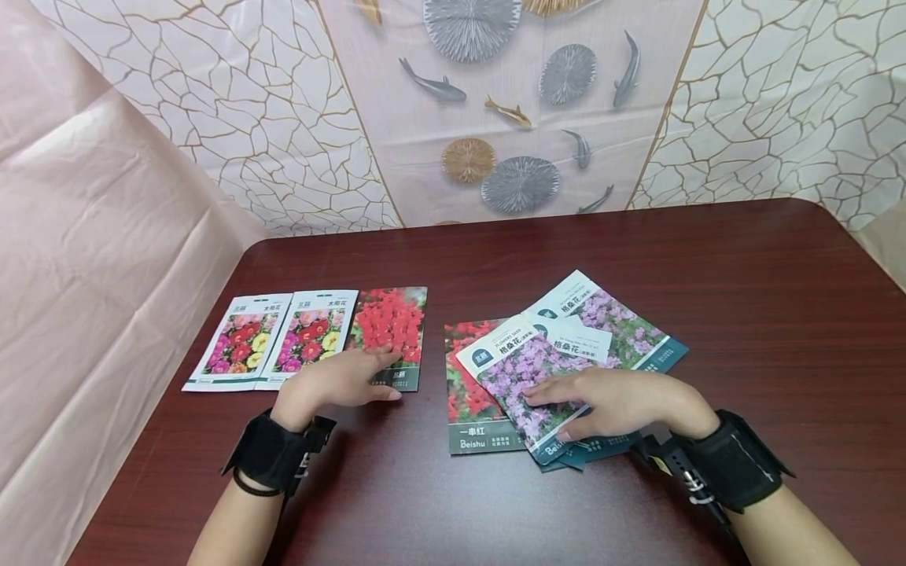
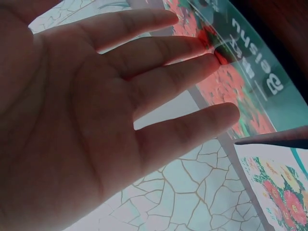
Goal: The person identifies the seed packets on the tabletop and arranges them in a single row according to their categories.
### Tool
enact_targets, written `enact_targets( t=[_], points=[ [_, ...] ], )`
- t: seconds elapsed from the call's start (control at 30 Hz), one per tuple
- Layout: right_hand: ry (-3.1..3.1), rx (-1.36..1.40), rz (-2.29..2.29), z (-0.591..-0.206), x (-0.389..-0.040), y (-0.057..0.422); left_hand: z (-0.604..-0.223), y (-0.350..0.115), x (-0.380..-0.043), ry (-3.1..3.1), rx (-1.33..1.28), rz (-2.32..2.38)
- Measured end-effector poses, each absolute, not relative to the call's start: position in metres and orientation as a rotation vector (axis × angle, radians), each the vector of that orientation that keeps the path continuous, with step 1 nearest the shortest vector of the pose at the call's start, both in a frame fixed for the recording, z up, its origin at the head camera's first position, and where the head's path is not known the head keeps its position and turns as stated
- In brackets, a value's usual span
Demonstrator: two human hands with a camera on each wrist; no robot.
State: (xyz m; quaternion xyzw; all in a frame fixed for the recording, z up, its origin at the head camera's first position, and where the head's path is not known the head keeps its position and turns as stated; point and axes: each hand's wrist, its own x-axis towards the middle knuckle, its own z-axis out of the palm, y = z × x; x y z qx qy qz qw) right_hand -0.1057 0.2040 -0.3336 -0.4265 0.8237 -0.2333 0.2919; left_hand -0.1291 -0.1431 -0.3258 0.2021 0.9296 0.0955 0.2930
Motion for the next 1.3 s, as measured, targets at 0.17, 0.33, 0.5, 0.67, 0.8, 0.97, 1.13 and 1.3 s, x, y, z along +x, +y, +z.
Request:
enact_targets(
  t=[0.17, 0.33, 0.5, 0.67, 0.8, 0.97, 1.13, 1.3],
  points=[
    [2.200, -1.140, -0.619, -0.3331, -0.1057, 0.2042, -0.3259, -0.1430, -0.1300, 2.481, 0.542, 0.241],
    [2.201, -1.148, -0.622, -0.3331, -0.1053, 0.2041, -0.3256, -0.1431, -0.1304, 2.483, 0.537, 0.233],
    [2.202, -1.144, -0.623, -0.3329, -0.1051, 0.2042, -0.3258, -0.1434, -0.1315, 2.484, 0.541, 0.242],
    [2.198, -1.132, -0.625, -0.3329, -0.1052, 0.2039, -0.3260, -0.1436, -0.1324, 2.490, 0.545, 0.250],
    [2.195, -1.126, -0.625, -0.3329, -0.1052, 0.2036, -0.3266, -0.1436, -0.1324, 2.492, 0.546, 0.249],
    [2.196, -1.124, -0.622, -0.3322, -0.1052, 0.2035, -0.3275, -0.1432, -0.1329, 2.499, 0.544, 0.249],
    [2.195, -1.119, -0.622, -0.3321, -0.1050, 0.2035, -0.3289, -0.1429, -0.1334, 2.519, 0.545, 0.258],
    [2.198, -1.122, -0.616, -0.3323, -0.1048, 0.2031, -0.3278, -0.1417, -0.1323, 2.547, 0.547, 0.246]
  ],
)
